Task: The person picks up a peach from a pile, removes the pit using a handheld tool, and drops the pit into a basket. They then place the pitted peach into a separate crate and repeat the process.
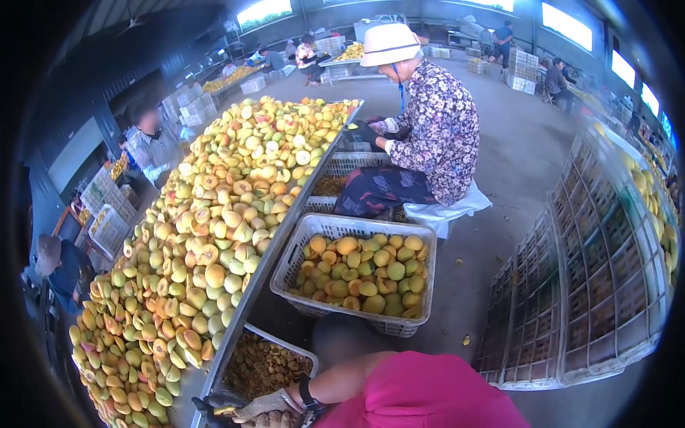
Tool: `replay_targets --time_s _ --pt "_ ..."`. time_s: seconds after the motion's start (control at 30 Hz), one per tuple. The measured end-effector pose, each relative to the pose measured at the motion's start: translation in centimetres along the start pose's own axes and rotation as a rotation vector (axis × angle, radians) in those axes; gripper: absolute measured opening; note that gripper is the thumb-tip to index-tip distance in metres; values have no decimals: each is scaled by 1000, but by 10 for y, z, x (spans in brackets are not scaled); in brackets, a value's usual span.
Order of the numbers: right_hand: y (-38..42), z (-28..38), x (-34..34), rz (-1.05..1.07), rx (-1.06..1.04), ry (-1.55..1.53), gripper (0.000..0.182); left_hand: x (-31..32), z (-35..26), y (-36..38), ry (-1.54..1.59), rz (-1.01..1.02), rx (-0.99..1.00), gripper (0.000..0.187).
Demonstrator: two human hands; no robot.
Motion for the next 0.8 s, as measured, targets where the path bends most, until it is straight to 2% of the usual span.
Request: replay_targets --time_s 0.07,0.1,0.13,0.2,0.27,0.33,0.37,0.4,0.43,0.47,0.5,0.53,0.6,0.63,0.67,0.7,0.73,0.77,0.8 --pt "0 -5 19 38 -2 -5 40 2 -2 1 188 32 -25 40" --pt "2 15 -11 -160 -178 370 41 -1 -5 4 313 48 -36 40" --pt "2 19 -17 -123 -166 303 39 -9 -12 9 428 74 -23 40" --pt "4 29 -36 -209 -240 172 39 -37 -39 25 438 32 80 41" --pt "20 48 -48 -476 -322 375 32 -79 -82 49 -75 -175 223 45" --pt "43 61 -75 -932 -406 533 38 -134 -113 64 -716 -300 242 35" --pt "48 65 -87 -1007 -433 524 42 -139 -132 68 -812 -404 177 25" --pt "49 67 -96 -1018 -416 488 43 -138 -154 71 -1110 -378 377 20" --pt "47 67 -93 -1035 -430 498 43 -144 -166 67 -1159 -439 312 23" --pt "43 68 -93 -1022 -410 512 42 -147 -175 60 -1225 -475 370 24" --pt "35 67 -91 -1034 -359 560 43 -160 -173 48 -1128 -493 375 27" --pt "34 70 -87 -1056 -335 609 44 -157 -170 32 -1067 -517 226 33" --pt "30 74 -95 -1046 -296 900 46 -196 -161 -15 -1367 -454 411 39" --pt "24 71 -58 -1098 -433 925 50 -200 -160 -32 -1539 -455 415 48" --pt "22 69 -80 -1111 -354 926 48 -215 -155 -58 -1360 -432 266 57" --pt "19 76 -127 -1028 -530 906 45 -216 -152 -84 -1339 -386 235 57" --pt "10 69 -116 -897 -455 911 43 -205 -148 -111 -1372 -354 239 57" --pt "16 61 -94 -971 -333 895 44 -191 -147 -135 -1417 -332 236 57" --pt "19 70 -98 -1034 -357 1022 42 -176 -144 -151 -1469 -320 231 57"
Point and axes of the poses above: each hand's wrist, its own y-axis away from the middle knuckle, its own x-axis out of the palm, z = x × y, the point moved 9 cm from there along -y, towards the middle knuckle, and after that the axes turned 1 degree about -x, right-handed, at the moved point
